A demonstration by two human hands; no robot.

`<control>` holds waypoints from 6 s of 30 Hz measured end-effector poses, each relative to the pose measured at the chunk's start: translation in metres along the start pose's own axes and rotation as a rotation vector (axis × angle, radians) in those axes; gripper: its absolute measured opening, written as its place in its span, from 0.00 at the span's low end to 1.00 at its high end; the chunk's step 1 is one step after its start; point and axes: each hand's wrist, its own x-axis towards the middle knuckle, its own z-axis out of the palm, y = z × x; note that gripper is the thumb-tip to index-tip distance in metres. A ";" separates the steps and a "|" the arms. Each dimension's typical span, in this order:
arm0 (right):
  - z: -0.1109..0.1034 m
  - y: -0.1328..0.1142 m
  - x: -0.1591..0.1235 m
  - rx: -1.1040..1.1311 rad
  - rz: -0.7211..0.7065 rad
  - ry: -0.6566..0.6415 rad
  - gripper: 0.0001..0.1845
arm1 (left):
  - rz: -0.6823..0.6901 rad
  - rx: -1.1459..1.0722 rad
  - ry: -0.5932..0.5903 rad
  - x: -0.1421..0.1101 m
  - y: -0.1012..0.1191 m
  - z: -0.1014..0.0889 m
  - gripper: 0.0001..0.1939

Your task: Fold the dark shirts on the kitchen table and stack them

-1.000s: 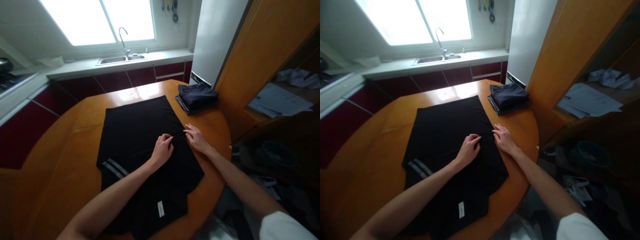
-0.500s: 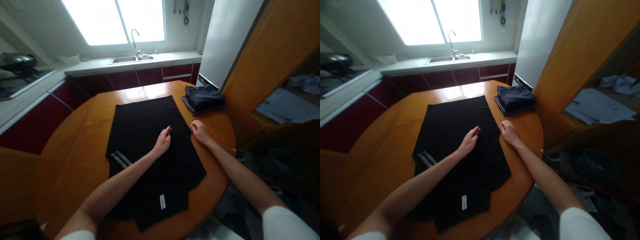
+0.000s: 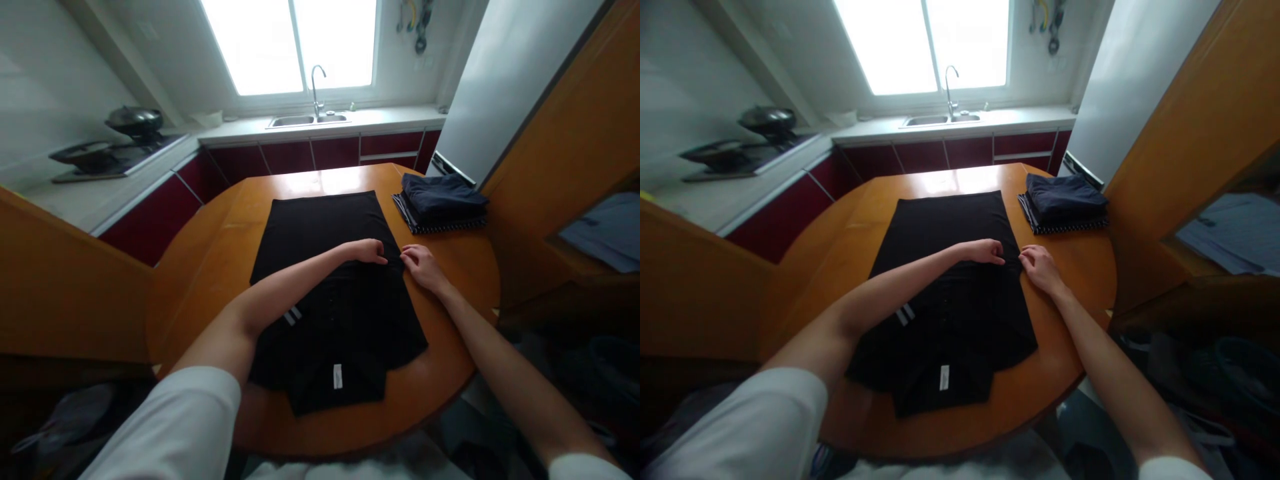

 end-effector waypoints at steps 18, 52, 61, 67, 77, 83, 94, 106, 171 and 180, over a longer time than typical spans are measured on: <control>0.002 -0.005 0.000 -0.136 0.015 -0.042 0.08 | -0.244 0.172 -0.087 -0.022 0.015 -0.001 0.26; -0.060 -0.107 -0.193 -0.009 0.124 -0.152 0.25 | 0.241 0.257 0.268 -0.035 -0.010 0.072 0.31; -0.028 -0.109 -0.119 -0.154 -0.043 -0.208 0.30 | 0.318 0.287 0.227 -0.044 -0.006 0.068 0.29; -0.025 -0.117 -0.160 -0.185 -0.191 -0.448 0.33 | 0.205 0.178 0.245 -0.064 -0.033 0.036 0.29; -0.012 -0.104 -0.092 -0.127 -0.049 -0.152 0.27 | -0.155 0.008 0.675 -0.222 -0.121 0.008 0.30; 0.021 -0.147 -0.061 -0.236 -0.252 -0.268 0.14 | -0.269 0.087 0.660 -0.263 -0.114 0.062 0.27; 0.029 -0.164 -0.075 -0.409 -0.274 -0.365 0.10 | -0.262 0.244 0.522 -0.261 -0.104 0.097 0.28; 0.045 -0.120 -0.041 -0.364 -0.120 -0.217 0.32 | -0.391 0.319 0.562 -0.256 -0.115 0.100 0.32; -0.009 -0.156 -0.155 0.019 -0.580 -0.737 0.48 | 0.284 0.143 0.188 -0.321 -0.009 0.133 0.45; -0.013 -0.143 -0.167 0.045 -0.610 -0.624 0.43 | 0.306 0.216 0.226 -0.340 -0.020 0.141 0.48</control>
